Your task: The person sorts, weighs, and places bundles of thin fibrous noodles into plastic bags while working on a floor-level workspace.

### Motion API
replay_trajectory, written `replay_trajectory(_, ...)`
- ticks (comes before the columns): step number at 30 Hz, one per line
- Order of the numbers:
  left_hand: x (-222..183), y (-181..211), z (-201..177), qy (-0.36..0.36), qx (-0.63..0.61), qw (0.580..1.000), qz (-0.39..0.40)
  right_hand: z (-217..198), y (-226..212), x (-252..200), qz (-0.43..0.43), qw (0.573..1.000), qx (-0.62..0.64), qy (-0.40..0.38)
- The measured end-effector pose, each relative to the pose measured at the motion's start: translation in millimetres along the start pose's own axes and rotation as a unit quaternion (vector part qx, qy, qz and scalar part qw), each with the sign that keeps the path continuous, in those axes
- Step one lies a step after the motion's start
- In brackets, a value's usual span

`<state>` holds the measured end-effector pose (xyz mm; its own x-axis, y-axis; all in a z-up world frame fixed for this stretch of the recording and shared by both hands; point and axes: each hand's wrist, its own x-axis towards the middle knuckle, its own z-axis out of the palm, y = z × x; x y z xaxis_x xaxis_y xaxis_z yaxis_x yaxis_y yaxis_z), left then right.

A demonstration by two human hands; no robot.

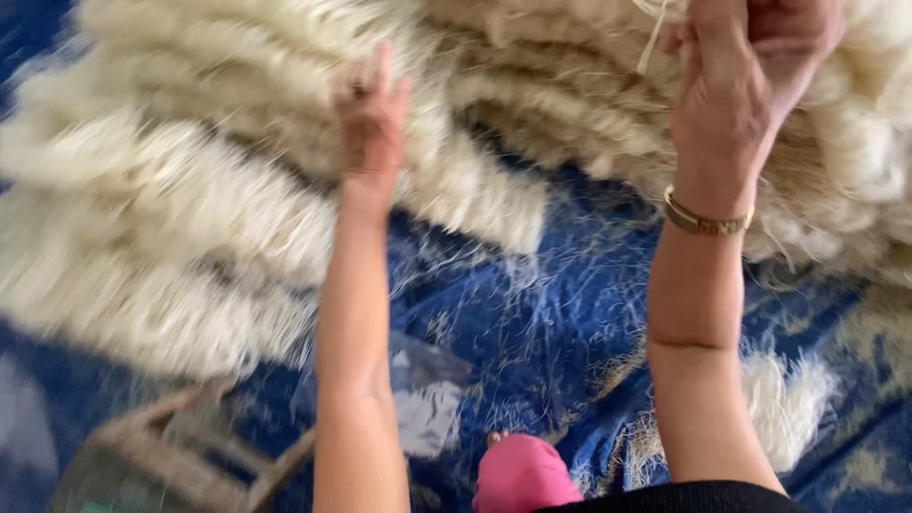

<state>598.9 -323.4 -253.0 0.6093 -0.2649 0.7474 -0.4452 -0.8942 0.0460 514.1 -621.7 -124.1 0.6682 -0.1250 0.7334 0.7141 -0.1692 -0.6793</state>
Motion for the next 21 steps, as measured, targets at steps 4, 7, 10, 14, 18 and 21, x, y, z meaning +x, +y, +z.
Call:
replay_trajectory(4, -71, 37, -65, -0.094, -0.068, 0.993, -0.012, 32, -37, -27, 0.053, 0.998, 0.016, -0.018)
replay_trajectory(7, -135, 76, -122, -0.112, -0.116, 0.987, -0.001, 59, -66, -46, 0.075, 0.996, 0.042, -0.033)
replay_trajectory(10, -207, 115, -190, -0.156, -0.142, 0.976, -0.060, 90, -103, -67, 0.076, 0.993, 0.074, -0.058)
replay_trajectory(14, -301, 145, -286, -0.214, -0.200, 0.948, -0.125, 143, -161, -91, 0.050, 0.984, 0.125, -0.116)
replay_trajectory(18, -351, 162, -401, -0.210, -0.286, 0.903, -0.244, 201, -254, -111, 0.033, 0.984, 0.116, -0.132)
replay_trajectory(21, -395, 165, -487, -0.122, -0.306, 0.876, -0.352, 267, -295, -125, 0.092, 0.971, 0.189, -0.117)
